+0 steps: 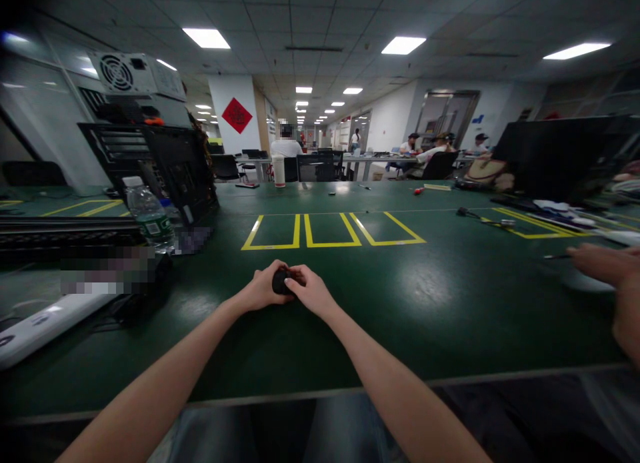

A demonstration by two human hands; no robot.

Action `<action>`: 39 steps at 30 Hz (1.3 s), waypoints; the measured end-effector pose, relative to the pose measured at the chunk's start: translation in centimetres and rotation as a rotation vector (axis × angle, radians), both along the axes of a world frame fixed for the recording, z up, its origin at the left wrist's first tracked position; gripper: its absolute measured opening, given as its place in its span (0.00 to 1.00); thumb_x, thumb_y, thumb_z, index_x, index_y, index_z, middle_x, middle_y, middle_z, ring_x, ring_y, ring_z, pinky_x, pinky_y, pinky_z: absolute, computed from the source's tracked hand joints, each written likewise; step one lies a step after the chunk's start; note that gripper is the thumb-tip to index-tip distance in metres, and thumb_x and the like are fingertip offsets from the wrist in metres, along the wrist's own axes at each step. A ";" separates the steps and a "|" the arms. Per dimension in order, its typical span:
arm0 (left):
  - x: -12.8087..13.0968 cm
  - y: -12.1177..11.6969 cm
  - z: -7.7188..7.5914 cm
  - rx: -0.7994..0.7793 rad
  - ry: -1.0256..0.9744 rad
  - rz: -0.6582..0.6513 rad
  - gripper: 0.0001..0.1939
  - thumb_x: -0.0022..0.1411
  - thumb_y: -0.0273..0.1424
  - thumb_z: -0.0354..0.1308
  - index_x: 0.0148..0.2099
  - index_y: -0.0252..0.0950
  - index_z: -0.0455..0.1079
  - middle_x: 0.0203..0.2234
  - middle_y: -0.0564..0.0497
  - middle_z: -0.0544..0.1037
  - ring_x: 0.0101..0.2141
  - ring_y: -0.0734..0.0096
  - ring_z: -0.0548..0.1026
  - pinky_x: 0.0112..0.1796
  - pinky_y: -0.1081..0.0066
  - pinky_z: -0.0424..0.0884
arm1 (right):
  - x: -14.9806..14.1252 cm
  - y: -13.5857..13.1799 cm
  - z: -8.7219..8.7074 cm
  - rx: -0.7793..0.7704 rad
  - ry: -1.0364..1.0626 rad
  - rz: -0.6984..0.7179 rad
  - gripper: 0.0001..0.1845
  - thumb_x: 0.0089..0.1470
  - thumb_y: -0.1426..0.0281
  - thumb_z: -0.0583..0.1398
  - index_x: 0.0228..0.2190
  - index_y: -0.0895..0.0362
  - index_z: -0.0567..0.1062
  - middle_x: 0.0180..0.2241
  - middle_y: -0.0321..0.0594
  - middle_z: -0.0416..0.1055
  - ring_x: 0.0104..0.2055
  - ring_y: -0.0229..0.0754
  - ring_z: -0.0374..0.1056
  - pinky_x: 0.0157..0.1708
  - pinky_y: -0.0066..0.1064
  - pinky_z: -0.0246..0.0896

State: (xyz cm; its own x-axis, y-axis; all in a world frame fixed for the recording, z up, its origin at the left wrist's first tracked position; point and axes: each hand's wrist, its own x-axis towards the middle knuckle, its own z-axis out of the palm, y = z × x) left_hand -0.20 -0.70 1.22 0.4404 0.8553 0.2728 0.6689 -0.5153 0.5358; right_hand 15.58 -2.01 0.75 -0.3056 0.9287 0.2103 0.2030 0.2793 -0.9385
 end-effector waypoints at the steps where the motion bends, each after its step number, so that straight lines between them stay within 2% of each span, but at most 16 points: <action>1: 0.0 0.0 0.0 0.004 -0.002 -0.006 0.29 0.40 0.38 0.61 0.45 0.39 0.55 0.37 0.52 0.69 0.39 0.60 0.68 0.43 0.60 0.56 | 0.0 0.0 0.1 -0.001 0.004 0.009 0.14 0.46 0.68 0.56 0.37 0.56 0.65 0.39 0.40 0.66 0.43 0.39 0.62 0.46 0.36 0.55; 8: -0.1 -0.3 0.3 -0.047 0.000 0.012 0.28 0.41 0.37 0.61 0.45 0.40 0.56 0.38 0.52 0.68 0.40 0.59 0.67 0.44 0.59 0.56 | 0.0 -0.4 0.5 0.013 0.005 0.014 0.10 0.48 0.65 0.54 0.34 0.55 0.65 0.37 0.37 0.65 0.42 0.39 0.62 0.42 0.35 0.59; 11: -0.1 -0.5 0.6 -0.056 0.002 0.015 0.28 0.41 0.37 0.61 0.45 0.40 0.56 0.38 0.52 0.68 0.40 0.58 0.67 0.44 0.59 0.56 | 0.0 -0.4 0.3 0.017 -0.009 0.012 0.11 0.49 0.64 0.53 0.35 0.54 0.65 0.37 0.37 0.64 0.42 0.39 0.62 0.42 0.36 0.59; 17: 0.0 -0.5 0.7 -0.066 0.006 0.014 0.28 0.41 0.36 0.61 0.45 0.41 0.56 0.38 0.52 0.69 0.40 0.59 0.67 0.44 0.59 0.56 | -0.1 -0.2 0.1 -0.038 0.000 -0.017 0.15 0.47 0.68 0.55 0.40 0.55 0.64 0.42 0.40 0.63 0.45 0.41 0.60 0.45 0.39 0.57; 29: 0.0 0.0 0.1 -0.023 0.009 0.014 0.28 0.40 0.37 0.61 0.44 0.40 0.55 0.37 0.52 0.69 0.39 0.59 0.68 0.43 0.59 0.55 | 0.1 -0.3 0.4 -0.055 0.049 0.055 0.14 0.45 0.69 0.56 0.37 0.55 0.64 0.38 0.38 0.64 0.42 0.39 0.63 0.43 0.37 0.58; 33: -0.1 0.2 -0.1 -0.032 0.013 0.017 0.28 0.40 0.38 0.61 0.44 0.40 0.56 0.36 0.53 0.69 0.39 0.60 0.68 0.43 0.59 0.55 | 0.4 0.2 0.3 -0.076 0.078 -0.004 0.19 0.41 0.72 0.59 0.39 0.56 0.65 0.41 0.40 0.64 0.43 0.40 0.62 0.45 0.37 0.56; 37: -0.2 0.2 -0.1 -0.022 0.007 0.018 0.29 0.39 0.38 0.62 0.44 0.40 0.56 0.36 0.53 0.69 0.39 0.60 0.68 0.44 0.60 0.55 | 0.6 0.5 0.3 -0.117 0.109 -0.111 0.20 0.40 0.70 0.60 0.40 0.57 0.65 0.41 0.42 0.64 0.43 0.40 0.62 0.45 0.37 0.56; 39: -0.3 0.1 -0.1 -0.018 0.006 0.014 0.29 0.40 0.38 0.61 0.44 0.40 0.56 0.36 0.53 0.69 0.39 0.60 0.68 0.44 0.59 0.55 | 0.5 0.5 0.2 -0.127 0.111 -0.089 0.20 0.40 0.69 0.60 0.39 0.58 0.66 0.40 0.42 0.66 0.43 0.40 0.63 0.45 0.36 0.57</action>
